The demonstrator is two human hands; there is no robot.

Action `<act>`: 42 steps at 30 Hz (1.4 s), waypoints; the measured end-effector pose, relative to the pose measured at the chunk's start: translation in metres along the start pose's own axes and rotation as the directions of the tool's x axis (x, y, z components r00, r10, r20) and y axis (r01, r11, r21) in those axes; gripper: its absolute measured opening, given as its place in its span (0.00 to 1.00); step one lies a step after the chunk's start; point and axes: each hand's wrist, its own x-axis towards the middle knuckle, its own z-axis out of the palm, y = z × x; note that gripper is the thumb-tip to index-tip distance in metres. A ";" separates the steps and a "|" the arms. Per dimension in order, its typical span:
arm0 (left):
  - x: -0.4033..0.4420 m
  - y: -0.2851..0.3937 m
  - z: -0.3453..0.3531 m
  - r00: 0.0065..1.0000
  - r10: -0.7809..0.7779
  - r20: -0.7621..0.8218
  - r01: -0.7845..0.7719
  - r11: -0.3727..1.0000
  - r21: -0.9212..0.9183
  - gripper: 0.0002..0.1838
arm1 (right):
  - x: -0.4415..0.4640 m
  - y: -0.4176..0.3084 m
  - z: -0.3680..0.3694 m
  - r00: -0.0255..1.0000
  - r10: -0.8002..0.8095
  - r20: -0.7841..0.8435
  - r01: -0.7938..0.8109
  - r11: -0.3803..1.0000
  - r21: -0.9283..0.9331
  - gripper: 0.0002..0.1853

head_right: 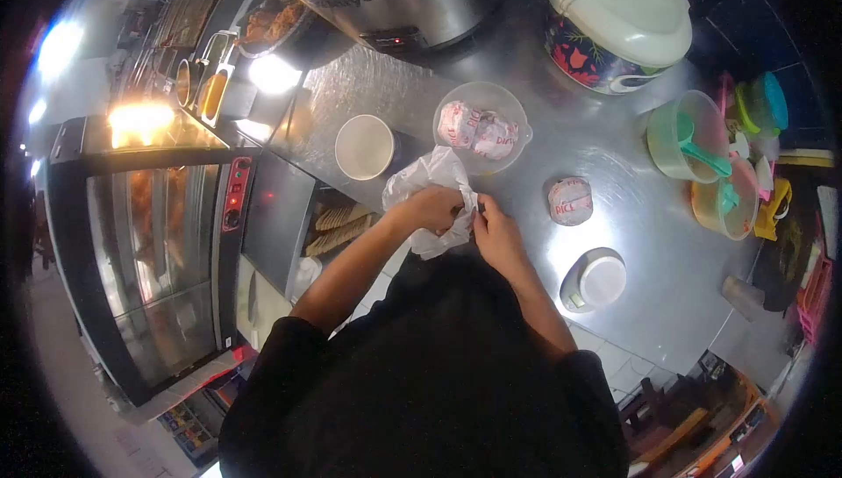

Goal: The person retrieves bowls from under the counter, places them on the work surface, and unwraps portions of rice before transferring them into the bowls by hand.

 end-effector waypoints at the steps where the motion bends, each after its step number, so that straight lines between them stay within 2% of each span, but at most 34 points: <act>1: -0.003 0.002 -0.008 0.998 -0.006 0.061 0.010 0.998 -0.057 0.08 | -0.001 -0.001 0.000 0.999 0.037 0.012 -0.037 0.999 0.012 0.15; 2: -0.005 0.003 -0.013 0.993 -0.006 0.122 0.020 0.994 -0.112 0.08 | -0.002 -0.001 0.001 1.000 0.011 0.004 -0.011 1.000 -0.003 0.15; 5: -0.005 -0.003 -0.013 0.974 0.224 0.027 -0.224 0.974 -0.026 0.06 | 0.000 0.012 0.008 0.997 -0.056 -0.046 0.054 0.997 -0.047 0.15; 7: -0.006 0.003 -0.011 0.993 0.094 0.077 -0.064 0.943 -0.328 0.07 | -0.002 0.022 0.012 0.992 -0.100 -0.076 0.092 0.991 -0.095 0.15; 8: -0.007 0.006 -0.011 0.993 0.031 0.110 0.025 0.884 -0.468 0.07 | -0.003 0.023 0.012 0.991 -0.108 -0.080 0.099 0.989 -0.110 0.15; 11: 0.005 0.001 0.009 0.999 -0.034 0.034 0.047 0.851 -0.523 0.07 | -0.002 0.021 0.012 0.985 -0.144 -0.091 0.132 0.983 -0.130 0.15; 14: 0.010 0.005 0.005 0.982 -0.159 0.099 0.187 0.790 -0.584 0.08 | -0.006 0.018 0.011 0.987 -0.132 -0.091 0.122 0.987 -0.109 0.16; 16: 0.022 -0.009 0.000 0.988 0.036 0.149 0.038 0.886 -0.462 0.08 | -0.003 0.013 0.008 0.993 -0.100 -0.065 0.093 0.990 -0.110 0.16; 18: 0.026 -0.006 -0.001 0.933 -0.169 0.317 0.336 0.721 -0.606 0.10 | -0.004 0.012 0.009 0.995 -0.078 -0.064 0.072 0.992 -0.102 0.16; 21: 0.021 -0.011 -0.004 0.965 -0.063 0.255 0.217 0.736 -0.641 0.11 | -0.005 0.004 0.009 0.997 -0.037 -0.064 0.030 0.994 -0.102 0.17; 24: 0.000 -0.005 -0.007 0.995 -0.090 0.039 0.091 0.694 -0.715 0.12 | -0.003 0.000 0.008 0.997 -0.013 -0.073 0.004 0.993 -0.122 0.18; 27: -0.008 -0.002 -0.015 0.970 -0.231 -0.069 0.117 0.700 -0.704 0.11 | -0.009 0.008 0.015 0.995 -0.015 -0.103 0.002 0.992 -0.128 0.17; 28: -0.005 -0.003 -0.010 0.967 -0.221 -0.125 0.070 0.706 -0.704 0.12 | -0.007 0.009 0.015 0.993 -0.038 -0.113 0.022 0.990 -0.137 0.17; 31: 0.006 0.002 0.001 0.938 -0.285 -0.198 0.090 0.752 -0.653 0.12 | -0.007 0.003 0.014 0.996 -0.006 -0.088 -0.002 0.996 -0.090 0.18; 34: 0.007 0.001 0.006 0.915 -0.276 -0.294 0.066 0.821 -0.568 0.13 | -0.005 0.010 0.018 0.993 -0.049 -0.112 0.036 0.993 -0.112 0.18; 37: 0.005 -0.001 0.009 0.930 -0.265 -0.253 0.022 0.731 -0.682 0.13 | -0.011 0.006 0.018 0.991 -0.028 -0.130 0.017 0.997 -0.080 0.19; 38: 0.000 -0.003 0.008 0.933 -0.235 -0.274 0.016 0.786 -0.618 0.15 | -0.012 0.004 0.019 0.987 -0.050 -0.153 0.042 0.997 -0.057 0.21; 41: -0.027 0.003 0.018 0.781 -0.050 -0.623 -0.148 0.954 -0.261 0.15 | -0.024 -0.008 0.012 0.984 0.004 -0.176 -0.005 1.000 -0.009 0.23; 42: -0.047 0.011 0.018 0.842 -0.091 -0.532 -0.104 0.940 -0.326 0.15 | -0.028 -0.007 0.012 0.981 -0.028 -0.191 0.034 0.999 0.027 0.23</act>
